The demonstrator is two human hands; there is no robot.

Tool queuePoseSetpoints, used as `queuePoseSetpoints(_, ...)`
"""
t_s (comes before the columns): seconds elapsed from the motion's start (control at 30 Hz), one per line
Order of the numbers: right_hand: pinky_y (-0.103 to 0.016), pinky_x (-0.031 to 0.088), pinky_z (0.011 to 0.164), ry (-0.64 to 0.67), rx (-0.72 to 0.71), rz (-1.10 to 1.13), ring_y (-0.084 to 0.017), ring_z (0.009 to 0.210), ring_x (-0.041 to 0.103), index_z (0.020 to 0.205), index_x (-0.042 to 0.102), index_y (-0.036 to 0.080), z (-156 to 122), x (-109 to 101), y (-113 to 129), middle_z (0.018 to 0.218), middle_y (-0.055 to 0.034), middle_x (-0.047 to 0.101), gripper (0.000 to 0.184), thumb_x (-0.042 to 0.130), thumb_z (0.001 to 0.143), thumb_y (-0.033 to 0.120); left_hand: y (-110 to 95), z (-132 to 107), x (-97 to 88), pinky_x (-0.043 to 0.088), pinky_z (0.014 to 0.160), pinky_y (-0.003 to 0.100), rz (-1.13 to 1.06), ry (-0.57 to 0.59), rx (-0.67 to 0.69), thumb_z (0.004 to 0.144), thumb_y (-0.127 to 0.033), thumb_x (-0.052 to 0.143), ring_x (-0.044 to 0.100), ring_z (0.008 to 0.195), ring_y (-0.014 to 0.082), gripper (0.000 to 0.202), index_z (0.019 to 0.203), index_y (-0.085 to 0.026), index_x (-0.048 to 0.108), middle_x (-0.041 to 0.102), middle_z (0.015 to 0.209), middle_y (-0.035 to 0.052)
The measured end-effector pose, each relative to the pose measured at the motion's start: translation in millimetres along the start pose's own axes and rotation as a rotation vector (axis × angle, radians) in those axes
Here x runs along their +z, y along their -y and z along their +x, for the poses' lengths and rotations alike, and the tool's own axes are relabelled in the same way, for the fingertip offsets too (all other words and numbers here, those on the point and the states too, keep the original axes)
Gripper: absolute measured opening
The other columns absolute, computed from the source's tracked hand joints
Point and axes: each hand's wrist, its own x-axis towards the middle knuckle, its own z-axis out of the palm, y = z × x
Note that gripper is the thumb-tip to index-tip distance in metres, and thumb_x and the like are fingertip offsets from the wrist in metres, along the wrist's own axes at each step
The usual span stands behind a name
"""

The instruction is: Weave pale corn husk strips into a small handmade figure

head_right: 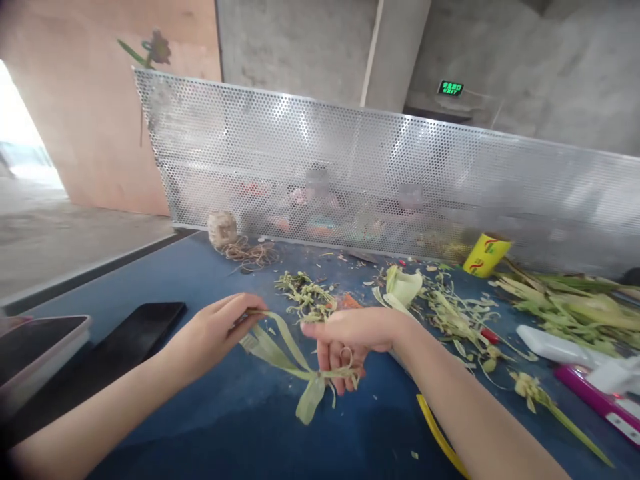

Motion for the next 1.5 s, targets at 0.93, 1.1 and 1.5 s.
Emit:
queuePoseSetpoints(0.93,-0.025,0.042,0.051,-0.708,-0.58,0.169,-0.01,0.047,0.051,0.1,0.044,0.019,49.7,48.3,-6.9,0.057,0.0038,0.054,0.025,0.047,0.078,0.03,1.4,-3.5,22.9,0.043,0.08,0.034,-1.702,0.11,-0.807,0.079,-0.033,0.053,0.06,0.089,0.0203,0.023,0.094,-0.016,0.054,0.06,0.105,0.0116)
queuePoseSetpoints(1.1,-0.028,0.044,0.058,-0.765,-0.484,0.007,-0.014,0.056,0.057,0.105,0.044,0.025,49.4,48.8,-21.0,0.062,0.0031,0.059,0.028,0.048,0.077,0.029,-0.2,-1.9,23.5,0.045,0.082,0.035,-1.727,0.073,-0.752,0.08,-0.026,0.053,0.062,0.088,0.0206,0.02,0.094,-0.012,0.055,0.061,0.104,0.0132)
queuePoseSetpoints(1.5,-0.025,0.044,0.059,-0.53,-0.508,0.426,-0.017,0.075,0.062,0.091,0.052,0.018,54.5,51.3,-19.1,0.075,-0.0037,0.065,0.03,0.056,0.072,0.04,-8.4,3.4,30.7,0.048,0.069,0.027,-1.282,-0.097,-0.614,0.073,-0.028,0.06,0.063,0.069,0.0151,0.019,0.084,-0.013,0.059,0.068,0.075,0.0047)
